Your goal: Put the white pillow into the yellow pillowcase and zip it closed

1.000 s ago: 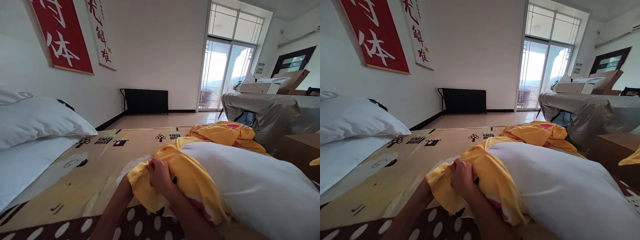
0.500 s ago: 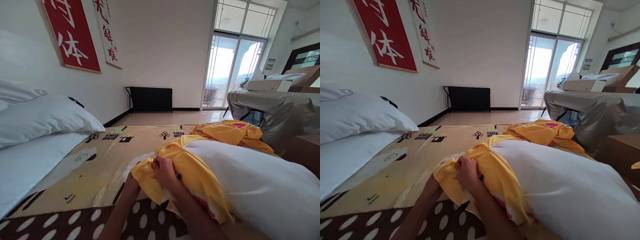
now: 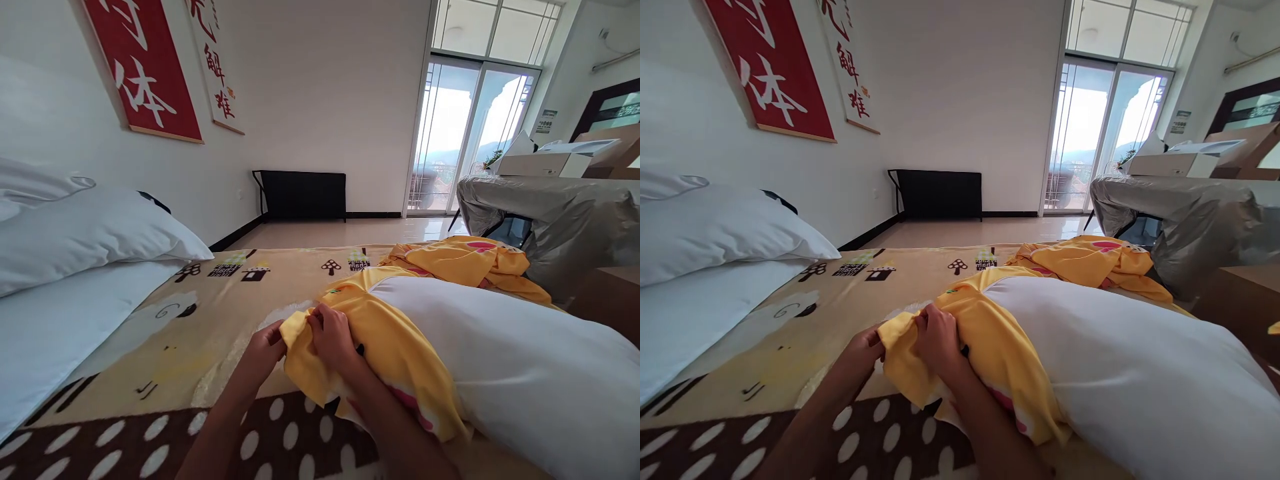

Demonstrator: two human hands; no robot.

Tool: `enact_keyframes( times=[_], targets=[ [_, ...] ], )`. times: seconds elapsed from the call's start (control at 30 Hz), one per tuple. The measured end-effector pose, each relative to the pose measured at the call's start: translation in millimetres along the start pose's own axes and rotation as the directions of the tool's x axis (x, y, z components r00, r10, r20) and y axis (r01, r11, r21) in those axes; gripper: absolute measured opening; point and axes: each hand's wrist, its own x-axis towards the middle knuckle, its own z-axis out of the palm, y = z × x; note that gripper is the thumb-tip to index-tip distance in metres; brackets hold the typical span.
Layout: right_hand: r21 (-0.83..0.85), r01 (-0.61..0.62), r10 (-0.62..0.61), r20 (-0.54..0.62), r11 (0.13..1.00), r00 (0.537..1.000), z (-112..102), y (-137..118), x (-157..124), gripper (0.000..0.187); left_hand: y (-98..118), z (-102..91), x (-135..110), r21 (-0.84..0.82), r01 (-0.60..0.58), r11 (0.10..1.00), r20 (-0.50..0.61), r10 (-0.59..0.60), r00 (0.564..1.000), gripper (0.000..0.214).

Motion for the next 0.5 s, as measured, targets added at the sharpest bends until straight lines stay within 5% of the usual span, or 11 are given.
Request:
enact_keyframes(
  times=[0.27, 0.5],
  targets=[
    [0.003, 0.02, -0.02, 0.021, 1.0, 1.0, 0.0, -1.1, -0.6, 0.014, 4.7, 7.3, -1.2, 0.069, -0.023, 0.997, 0.031, 0.021, 0.999, 0.028],
    [-0.041, 0.033, -0.03, 0.063, 0.999, 0.998, 0.3, -4.9, -3.2, 0.01, 4.2, 5.9, -4.3, 0.04, 0.106, 0.994, 0.017, -0.106, 0.994, 0.02]
  ],
)
